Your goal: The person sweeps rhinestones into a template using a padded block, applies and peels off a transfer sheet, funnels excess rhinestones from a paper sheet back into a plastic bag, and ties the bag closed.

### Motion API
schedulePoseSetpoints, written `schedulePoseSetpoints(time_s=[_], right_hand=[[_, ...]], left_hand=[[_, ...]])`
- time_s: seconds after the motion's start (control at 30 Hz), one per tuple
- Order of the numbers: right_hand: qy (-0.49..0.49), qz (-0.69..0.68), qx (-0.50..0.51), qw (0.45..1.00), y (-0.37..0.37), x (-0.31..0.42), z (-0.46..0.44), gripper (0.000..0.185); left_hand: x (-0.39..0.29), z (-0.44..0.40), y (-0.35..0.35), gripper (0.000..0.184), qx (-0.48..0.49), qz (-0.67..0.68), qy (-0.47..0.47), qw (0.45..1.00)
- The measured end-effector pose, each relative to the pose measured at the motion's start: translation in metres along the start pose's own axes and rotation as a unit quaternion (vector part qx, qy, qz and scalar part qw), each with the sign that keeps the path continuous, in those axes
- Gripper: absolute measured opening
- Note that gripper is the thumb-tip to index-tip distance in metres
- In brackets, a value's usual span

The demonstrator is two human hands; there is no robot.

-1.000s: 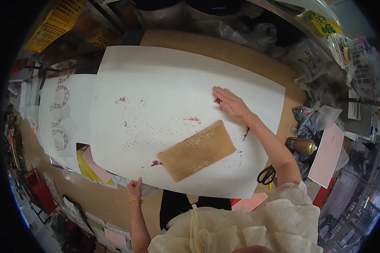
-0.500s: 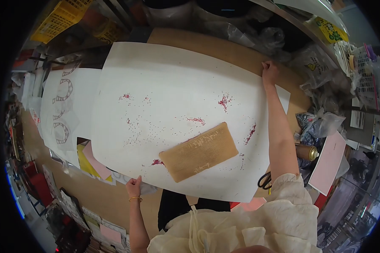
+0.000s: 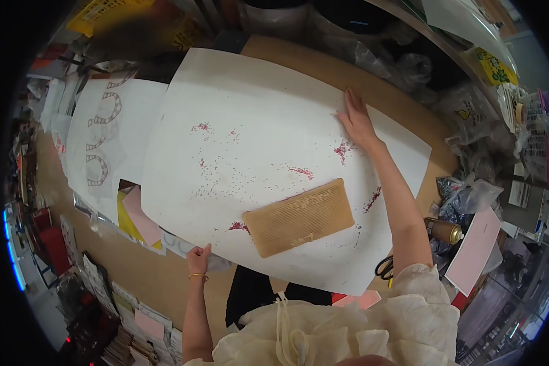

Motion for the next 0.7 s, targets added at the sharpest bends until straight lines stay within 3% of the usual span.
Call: schedulePoseSetpoints(time_s=[0.03,0.07,0.2,0.4,0.47,0.53,0.7], right_hand=[[-0.037,0.082,-0.02,0.996,0.006,0.011,-0.003,0.049],[-0.042,0.076,-0.02,0.996,0.009,0.021,-0.005,0.049],[-0.098,-0.125,0.257,0.953,0.03,0.075,0.031,0.066],[-0.084,-0.172,0.231,0.954,-0.028,0.148,0.077,0.077],[-0.112,-0.093,0.358,0.922,-0.034,0.194,0.116,0.086],[-0.15,-0.016,0.478,0.865,-0.032,0.227,0.155,0.096],[-0.18,-0.019,0.379,0.908,-0.016,0.235,0.178,0.107]], left_hand=[[-0.001,0.0,-0.003,0.041,-0.001,-0.003,0.005,1.0],[0.005,-0.002,-0.001,0.041,-0.002,0.002,0.004,1.0],[0.012,-0.005,0.0,0.044,-0.002,-0.037,0.002,0.999],[-0.001,-0.008,-0.001,0.044,0.023,-0.057,0.011,0.998],[0.016,-0.011,-0.005,0.044,0.037,-0.071,-0.003,0.997],[0.017,-0.017,-0.011,0.039,0.053,-0.002,0.03,0.998],[0.036,-0.054,-0.074,0.037,0.051,0.061,-0.003,0.997]])
Point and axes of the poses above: each hand's wrist, its own z-axis away from the middle knuckle, its own y-axis out of the palm, x = y × z, the point moved 7 cm from there along -z, towards the middle knuckle, and after that the axes turned 7 degrees about -z, right-handed, at the moved point
